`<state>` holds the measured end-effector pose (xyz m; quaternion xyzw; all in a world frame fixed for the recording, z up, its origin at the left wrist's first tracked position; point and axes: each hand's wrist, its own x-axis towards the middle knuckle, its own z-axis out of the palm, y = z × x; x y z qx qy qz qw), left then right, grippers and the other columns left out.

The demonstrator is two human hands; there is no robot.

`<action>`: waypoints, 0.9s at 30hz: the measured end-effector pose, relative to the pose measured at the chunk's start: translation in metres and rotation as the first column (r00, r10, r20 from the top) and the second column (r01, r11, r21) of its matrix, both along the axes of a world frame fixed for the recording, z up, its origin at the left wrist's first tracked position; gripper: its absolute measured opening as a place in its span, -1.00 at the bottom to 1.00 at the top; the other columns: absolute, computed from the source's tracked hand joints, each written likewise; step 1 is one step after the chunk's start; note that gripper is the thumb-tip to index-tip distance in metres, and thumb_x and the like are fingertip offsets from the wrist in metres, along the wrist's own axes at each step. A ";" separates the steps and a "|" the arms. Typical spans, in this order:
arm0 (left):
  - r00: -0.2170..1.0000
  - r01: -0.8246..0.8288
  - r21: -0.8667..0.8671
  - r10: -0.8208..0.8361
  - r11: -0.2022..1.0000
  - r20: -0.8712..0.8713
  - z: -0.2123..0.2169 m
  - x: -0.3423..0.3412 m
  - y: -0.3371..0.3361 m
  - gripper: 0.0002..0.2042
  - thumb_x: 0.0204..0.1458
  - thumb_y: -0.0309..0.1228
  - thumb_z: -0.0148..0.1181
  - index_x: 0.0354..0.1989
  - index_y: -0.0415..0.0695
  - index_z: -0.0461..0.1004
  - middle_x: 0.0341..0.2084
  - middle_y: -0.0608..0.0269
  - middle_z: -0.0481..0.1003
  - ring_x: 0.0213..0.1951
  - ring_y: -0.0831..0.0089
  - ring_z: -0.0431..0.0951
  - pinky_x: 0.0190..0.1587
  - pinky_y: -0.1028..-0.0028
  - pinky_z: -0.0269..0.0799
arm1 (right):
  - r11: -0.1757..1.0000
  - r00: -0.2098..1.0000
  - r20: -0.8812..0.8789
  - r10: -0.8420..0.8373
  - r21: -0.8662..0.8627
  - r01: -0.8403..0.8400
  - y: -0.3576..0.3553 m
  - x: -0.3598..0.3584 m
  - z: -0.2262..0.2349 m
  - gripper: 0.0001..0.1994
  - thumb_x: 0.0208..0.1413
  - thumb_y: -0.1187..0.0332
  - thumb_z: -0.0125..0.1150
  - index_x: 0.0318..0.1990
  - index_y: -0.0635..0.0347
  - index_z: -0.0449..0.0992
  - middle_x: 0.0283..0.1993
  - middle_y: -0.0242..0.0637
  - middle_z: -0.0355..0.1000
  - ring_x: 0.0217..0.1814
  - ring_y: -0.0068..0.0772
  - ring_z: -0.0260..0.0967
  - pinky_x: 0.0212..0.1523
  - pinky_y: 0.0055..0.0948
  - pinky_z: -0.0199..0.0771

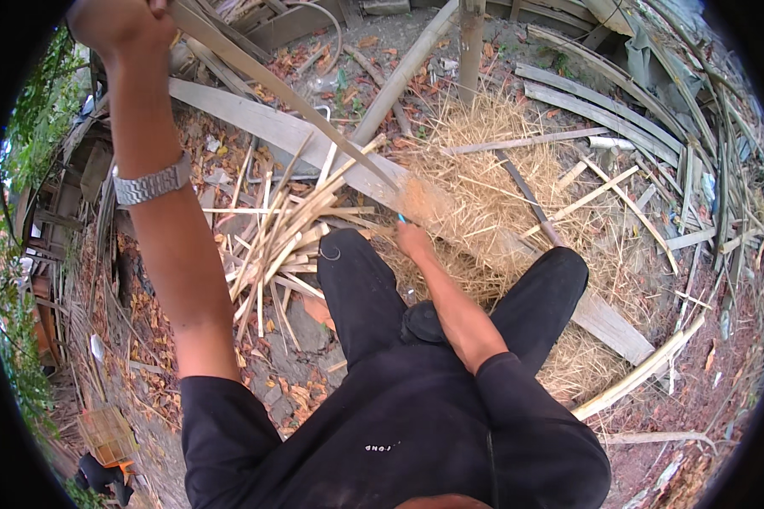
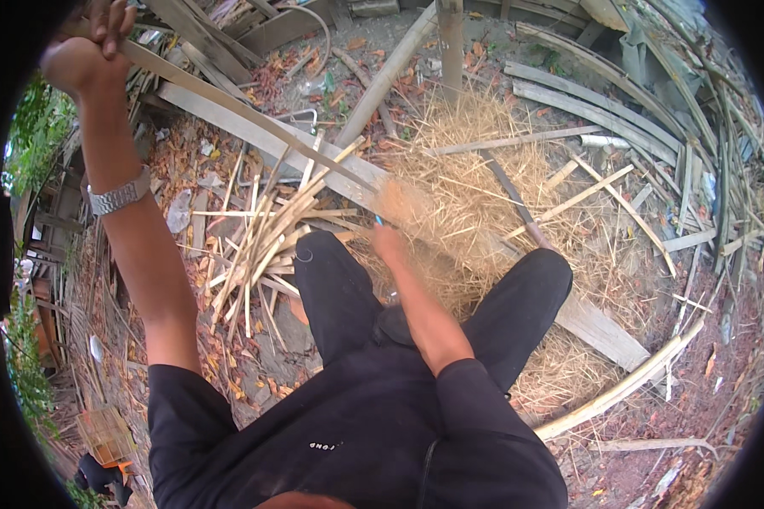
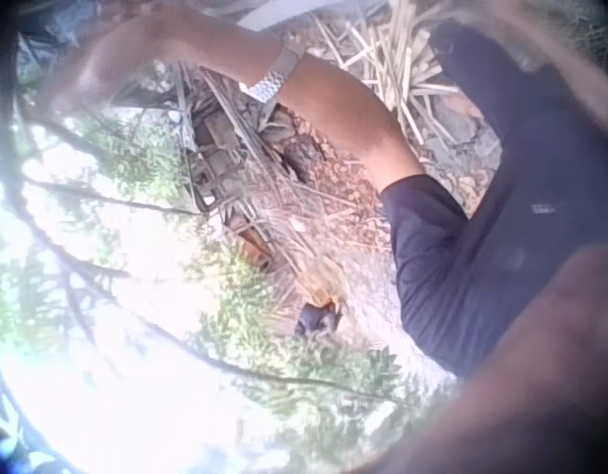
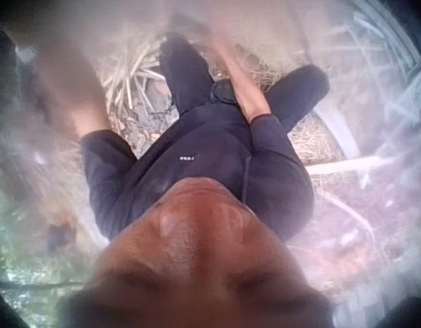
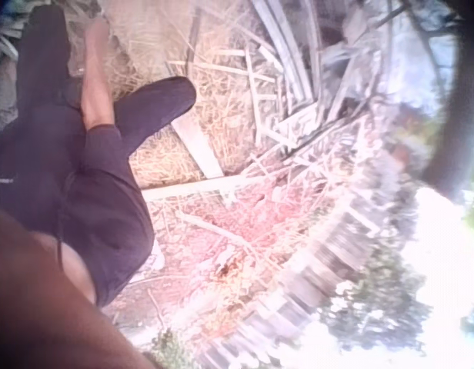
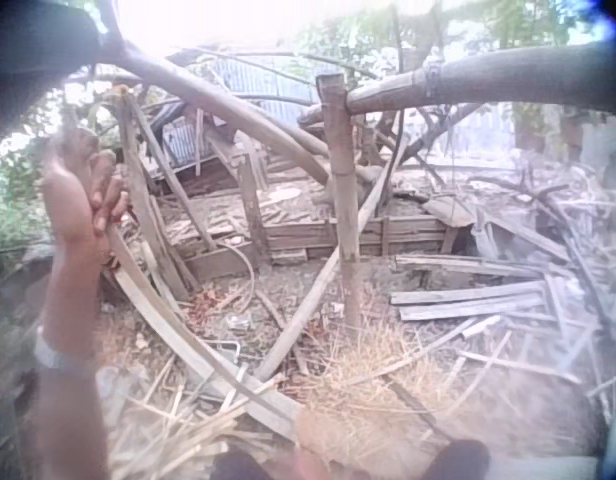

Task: The person sits on the ground and uses a knife to split a long bamboo stick into thin strips. They hold the bamboo with one hand and use the knife to shave and split the material, creating a pile of thin bamboo strips on the ground.

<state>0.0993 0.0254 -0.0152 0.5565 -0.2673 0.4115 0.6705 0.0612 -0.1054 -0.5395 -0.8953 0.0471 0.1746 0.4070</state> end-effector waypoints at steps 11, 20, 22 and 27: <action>0.918 0.392 -0.010 -0.392 0.920 -0.059 0.010 -0.002 0.021 -0.60 0.25 -0.03 -0.45 -0.48 -0.01 0.17 -0.90 0.50 0.00 -0.96 0.67 -0.05 -0.92 0.68 -0.10 | 0.941 0.904 0.419 -0.079 0.330 -0.071 0.004 -0.046 0.268 -0.57 0.28 0.13 -0.26 -0.32 0.36 0.40 -0.54 0.15 0.40 -0.41 0.28 0.37 -0.35 0.05 0.33; 0.633 0.743 -0.328 -0.771 0.583 0.064 0.007 0.014 0.050 -0.58 0.25 -0.01 -0.42 -0.53 0.01 0.18 -0.91 0.50 0.00 -0.96 0.67 -0.04 -0.92 0.68 -0.08 | 0.973 0.893 0.451 -0.004 0.208 -0.101 0.002 -0.045 0.295 -0.54 0.28 0.15 -0.29 -0.26 0.42 0.42 -0.53 0.29 0.37 -0.39 0.33 0.37 -0.33 0.07 0.36; 0.703 0.690 -0.280 -0.711 0.667 0.038 0.004 0.003 0.028 -0.58 0.25 -0.01 -0.41 -0.53 0.01 0.18 -0.91 0.50 0.01 -0.96 0.68 -0.03 -0.92 0.69 -0.07 | 0.994 0.914 0.405 0.011 0.098 -0.056 0.008 -0.034 0.229 -0.53 0.29 0.14 -0.30 -0.28 0.42 0.42 -0.55 0.27 0.37 -0.43 0.31 0.38 -0.38 0.05 0.35; 0.980 0.198 0.117 -0.201 0.973 0.008 0.014 -0.018 0.003 -0.59 0.26 -0.05 -0.43 -0.52 0.01 0.21 -0.92 0.50 0.02 -0.97 0.68 -0.01 -0.94 0.70 -0.06 | 0.993 0.936 0.351 0.004 0.106 -0.044 -0.022 -0.030 0.195 -0.54 0.29 0.12 -0.28 -0.30 0.41 0.39 -0.60 0.20 0.36 -0.52 0.24 0.37 -0.45 0.02 0.29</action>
